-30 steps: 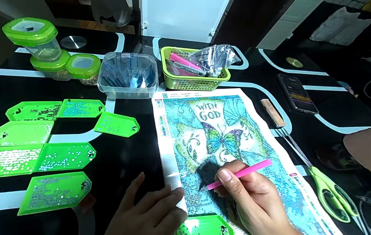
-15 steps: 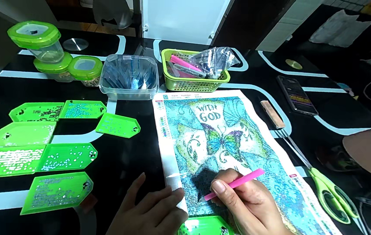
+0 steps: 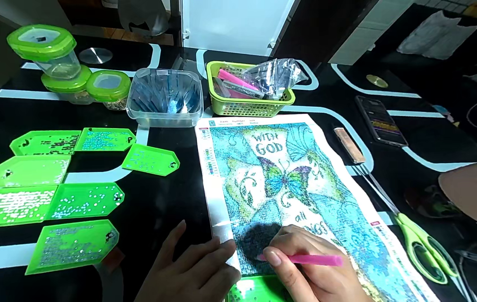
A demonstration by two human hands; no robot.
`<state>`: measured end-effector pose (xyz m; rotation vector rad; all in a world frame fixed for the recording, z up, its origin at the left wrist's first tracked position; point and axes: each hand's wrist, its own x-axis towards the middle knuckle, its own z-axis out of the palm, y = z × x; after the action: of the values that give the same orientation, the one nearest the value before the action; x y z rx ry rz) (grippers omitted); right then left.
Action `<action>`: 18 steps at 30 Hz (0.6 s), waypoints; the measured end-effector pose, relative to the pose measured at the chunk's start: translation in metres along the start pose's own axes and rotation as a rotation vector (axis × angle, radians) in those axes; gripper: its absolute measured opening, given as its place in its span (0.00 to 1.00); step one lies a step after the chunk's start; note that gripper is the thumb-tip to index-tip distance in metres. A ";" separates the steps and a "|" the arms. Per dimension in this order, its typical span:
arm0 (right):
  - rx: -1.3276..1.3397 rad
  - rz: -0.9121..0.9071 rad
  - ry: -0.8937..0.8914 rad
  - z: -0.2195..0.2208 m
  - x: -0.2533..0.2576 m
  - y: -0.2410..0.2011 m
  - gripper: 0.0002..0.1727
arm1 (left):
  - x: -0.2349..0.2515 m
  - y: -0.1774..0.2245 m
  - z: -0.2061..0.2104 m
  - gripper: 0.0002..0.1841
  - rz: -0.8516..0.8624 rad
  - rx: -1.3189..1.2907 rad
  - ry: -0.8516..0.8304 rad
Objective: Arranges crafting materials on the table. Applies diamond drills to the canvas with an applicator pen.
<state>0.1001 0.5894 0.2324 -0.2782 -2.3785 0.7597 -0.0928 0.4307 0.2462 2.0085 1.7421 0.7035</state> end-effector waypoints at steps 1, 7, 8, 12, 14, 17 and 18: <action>-0.008 -0.003 -0.002 0.000 0.000 0.000 0.16 | 0.000 0.000 0.000 0.22 0.002 -0.002 -0.001; -0.045 -0.014 0.000 0.002 0.001 -0.002 0.18 | 0.000 -0.001 0.001 0.22 0.004 -0.010 0.008; -0.053 -0.015 0.001 0.002 0.001 -0.002 0.17 | -0.001 -0.001 0.001 0.22 0.003 -0.006 0.010; -0.100 -0.021 0.007 0.002 0.001 -0.003 0.17 | -0.001 -0.002 0.002 0.22 0.012 0.002 0.017; -0.121 -0.034 0.012 0.003 0.001 -0.004 0.17 | -0.001 -0.002 0.002 0.22 0.013 0.006 0.022; -0.157 -0.052 0.012 0.003 0.000 -0.005 0.17 | -0.001 -0.003 0.004 0.22 0.018 0.012 0.030; -0.139 -0.043 0.011 0.003 0.000 -0.005 0.17 | -0.001 -0.003 0.004 0.22 0.018 0.011 0.032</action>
<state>0.0979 0.5839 0.2335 -0.2868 -2.4224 0.5725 -0.0928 0.4302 0.2416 2.0334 1.7515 0.7368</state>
